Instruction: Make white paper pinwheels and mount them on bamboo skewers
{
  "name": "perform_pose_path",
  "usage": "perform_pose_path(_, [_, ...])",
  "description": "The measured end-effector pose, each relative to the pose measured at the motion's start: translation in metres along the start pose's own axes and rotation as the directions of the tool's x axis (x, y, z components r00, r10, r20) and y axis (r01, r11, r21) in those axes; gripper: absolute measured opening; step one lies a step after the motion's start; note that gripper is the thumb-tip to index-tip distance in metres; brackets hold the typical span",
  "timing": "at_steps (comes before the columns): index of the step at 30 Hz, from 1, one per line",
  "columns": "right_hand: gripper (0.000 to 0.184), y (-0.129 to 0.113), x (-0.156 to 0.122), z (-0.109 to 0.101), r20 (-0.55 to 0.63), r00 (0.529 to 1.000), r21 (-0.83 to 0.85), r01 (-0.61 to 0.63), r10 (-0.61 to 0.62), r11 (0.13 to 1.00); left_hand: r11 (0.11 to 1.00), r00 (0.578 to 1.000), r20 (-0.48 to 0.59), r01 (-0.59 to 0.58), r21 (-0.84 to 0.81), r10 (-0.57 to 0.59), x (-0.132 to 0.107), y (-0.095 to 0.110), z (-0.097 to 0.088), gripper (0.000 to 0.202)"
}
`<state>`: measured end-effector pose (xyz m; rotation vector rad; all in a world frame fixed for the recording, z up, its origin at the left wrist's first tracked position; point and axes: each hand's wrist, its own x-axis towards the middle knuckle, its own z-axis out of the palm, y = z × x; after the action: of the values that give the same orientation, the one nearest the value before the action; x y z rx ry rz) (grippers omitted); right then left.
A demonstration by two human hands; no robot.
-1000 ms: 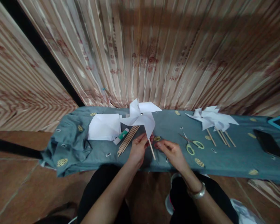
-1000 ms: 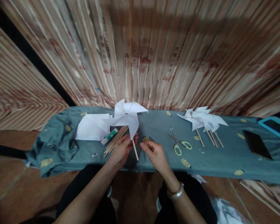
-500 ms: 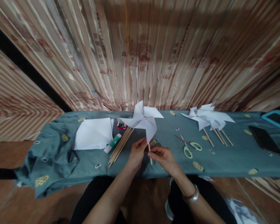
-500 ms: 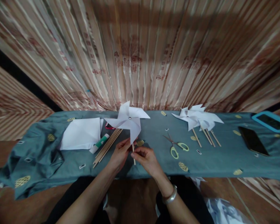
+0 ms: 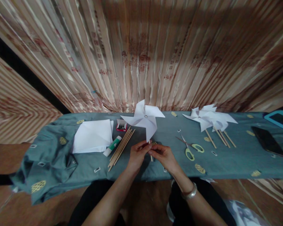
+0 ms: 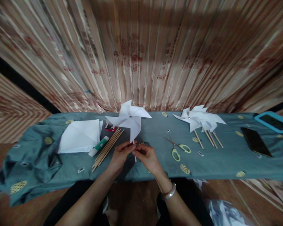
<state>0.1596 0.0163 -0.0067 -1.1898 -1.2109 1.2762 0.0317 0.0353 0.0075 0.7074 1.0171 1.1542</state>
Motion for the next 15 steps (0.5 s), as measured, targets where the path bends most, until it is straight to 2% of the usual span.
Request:
perform_pose_path(3, [0.029, -0.002, -0.002, 0.000, 0.007, 1.000, -0.014, 0.028, -0.028, 1.000, 1.000, 1.000, 0.003, -0.012, 0.018, 0.012, -0.001, 0.000, -0.001, 0.028])
perform_pose_path(6, [0.030, -0.007, -0.003, -0.013, 0.008, 0.999, -0.088, 0.033, -0.033, 0.996, 0.999, 1.000, 0.008, -0.011, 0.045, 0.011, -0.004, 0.003, -0.003, 0.027])
perform_pose_path(9, [0.034, -0.014, 0.001, -0.039, -0.145, 0.989, -0.128, 0.020, -0.039, 0.992, 0.997, 1.000, 0.017, 0.012, 0.074, -0.013, -0.006, 0.005, -0.004, 0.027])
perform_pose_path(12, [0.037, -0.017, 0.008, -0.067, -0.387, 0.917, -0.062, 0.080, -0.098, 0.995, 0.992, 0.998, 0.049, 0.033, 0.126, -0.039, -0.007, 0.003, -0.006, 0.029])
perform_pose_path(15, [0.047, -0.016, 0.012, -0.081, -0.515, 0.832, -0.096, 0.185, -0.208, 0.978, 0.986, 0.994, 0.089, 0.047, 0.160, -0.061, -0.008, -0.002, -0.006, 0.030])
